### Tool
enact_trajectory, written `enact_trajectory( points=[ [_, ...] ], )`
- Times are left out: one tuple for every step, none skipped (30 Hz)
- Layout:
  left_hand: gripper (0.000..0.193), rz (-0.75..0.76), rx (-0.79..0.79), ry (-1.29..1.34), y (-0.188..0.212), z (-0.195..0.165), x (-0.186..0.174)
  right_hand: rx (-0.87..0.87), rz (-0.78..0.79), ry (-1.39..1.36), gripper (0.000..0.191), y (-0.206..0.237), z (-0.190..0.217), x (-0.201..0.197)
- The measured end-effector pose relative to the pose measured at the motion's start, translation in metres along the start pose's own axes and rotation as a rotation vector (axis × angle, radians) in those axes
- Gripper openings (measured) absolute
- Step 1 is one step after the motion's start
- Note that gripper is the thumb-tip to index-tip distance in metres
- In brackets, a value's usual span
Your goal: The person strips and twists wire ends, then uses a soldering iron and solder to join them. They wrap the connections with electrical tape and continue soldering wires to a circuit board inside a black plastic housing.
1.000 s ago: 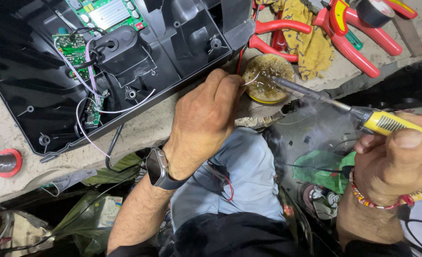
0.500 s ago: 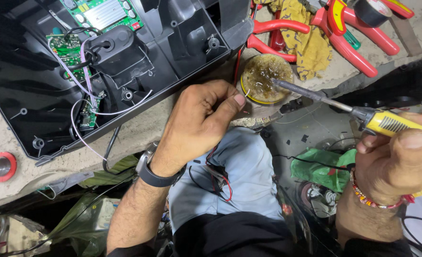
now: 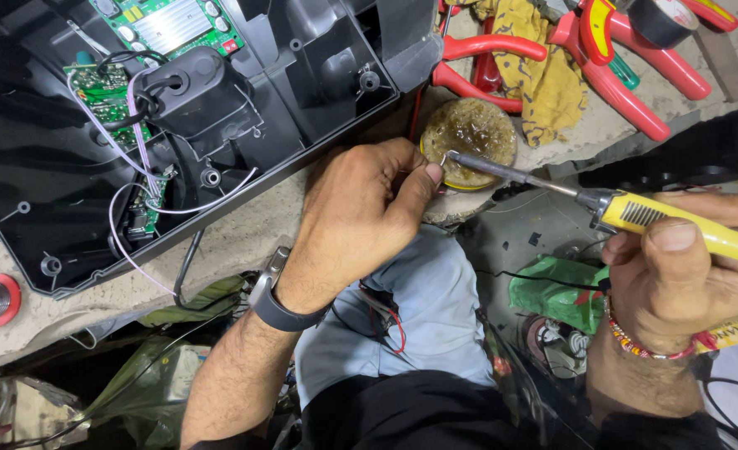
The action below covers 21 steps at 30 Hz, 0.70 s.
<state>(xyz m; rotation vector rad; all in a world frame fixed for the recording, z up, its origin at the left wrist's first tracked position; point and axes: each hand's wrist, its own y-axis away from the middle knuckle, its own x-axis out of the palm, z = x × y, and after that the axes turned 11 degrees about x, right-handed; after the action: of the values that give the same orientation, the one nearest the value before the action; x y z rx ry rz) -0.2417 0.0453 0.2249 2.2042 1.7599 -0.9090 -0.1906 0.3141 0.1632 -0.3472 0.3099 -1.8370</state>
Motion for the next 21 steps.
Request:
enact_trajectory(
  points=[
    [0.025,-0.003,-0.002,0.005,-0.0003,0.0002,0.0004,-0.002,0.01,0.013,0.056,-0.0018,0.0003,0.0007],
    [0.024,-0.006,-0.004,0.011,-0.0006,0.0001,0.0009,-0.004,0.019,0.027,0.058,-0.0036,0.0003,0.0013],
    [0.024,-0.009,-0.007,0.018,-0.001,0.0002,0.0014,0.0,0.021,0.029,0.059,-0.0053,0.0001,0.0016],
    [0.024,-0.006,-0.016,0.012,-0.0016,0.0002,0.002,-0.002,0.019,0.03,0.059,-0.0059,-0.0001,0.0022],
    [0.025,-0.003,-0.026,0.005,-0.0019,0.0,0.0025,-0.003,0.018,0.031,0.059,-0.0069,-0.0004,0.0025],
    [0.025,-0.002,-0.035,-0.002,-0.0022,-0.0001,0.0025,-0.01,0.013,0.03,0.058,-0.007,-0.0006,0.0031],
    [0.025,-0.004,-0.035,-0.003,-0.0025,-0.0003,0.0028,-0.01,0.012,0.03,0.058,-0.0072,-0.0007,0.0032],
    [0.025,-0.006,-0.034,-0.004,-0.0027,-0.0005,0.0028,-0.011,0.012,0.03,0.058,-0.0072,-0.0007,0.0036],
    [0.026,-0.007,-0.033,-0.004,-0.0029,-0.0008,0.0031,-0.004,0.015,0.033,0.057,-0.0072,-0.0003,0.0035],
    [0.025,-0.009,-0.042,-0.004,-0.0029,-0.0011,0.0033,0.004,0.014,0.036,0.057,-0.007,0.0001,0.0038],
    [0.025,-0.012,-0.051,-0.004,-0.0028,-0.0013,0.0035,0.011,0.013,0.039,0.057,-0.007,0.0007,0.0038],
    [0.024,-0.015,-0.06,-0.004,-0.0027,-0.0014,0.0035,0.019,0.009,0.041,0.057,-0.0066,0.0009,0.0044],
    [0.024,-0.012,-0.056,-0.007,-0.0028,-0.0015,0.0036,0.025,0.007,0.04,0.056,-0.0068,0.0013,0.0049],
    [0.024,-0.011,-0.053,-0.009,-0.0029,-0.0014,0.0037,0.031,0.005,0.039,0.055,-0.0065,0.0017,0.0055],
    [0.024,-0.009,-0.05,-0.012,-0.003,-0.0013,0.0035,0.035,0.005,0.035,0.055,-0.0067,0.0019,0.0062],
    [0.024,-0.006,-0.055,-0.008,-0.0028,-0.0012,0.0033,0.037,0.007,0.035,0.054,-0.0065,0.0025,0.0065],
    [0.024,-0.001,-0.059,-0.004,-0.0029,-0.0013,0.0032,0.039,0.009,0.036,0.053,-0.0065,0.0028,0.007],
    [0.024,0.002,-0.061,0.0,-0.0028,-0.001,0.0027,0.037,0.014,0.04,0.053,-0.0064,0.0033,0.0069],
    [0.024,-0.002,-0.052,0.001,-0.003,-0.001,0.0026,0.039,0.016,0.042,0.052,-0.0061,0.0034,0.0068],
    [0.023,-0.004,-0.043,0.003,-0.0028,-0.001,0.0023,0.041,0.019,0.044,0.052,-0.0057,0.0032,0.0065],
    [0.023,-0.007,-0.033,0.006,-0.0028,-0.0011,0.0024,0.044,0.02,0.044,0.052,-0.0049,0.0027,0.0055]
  ],
)
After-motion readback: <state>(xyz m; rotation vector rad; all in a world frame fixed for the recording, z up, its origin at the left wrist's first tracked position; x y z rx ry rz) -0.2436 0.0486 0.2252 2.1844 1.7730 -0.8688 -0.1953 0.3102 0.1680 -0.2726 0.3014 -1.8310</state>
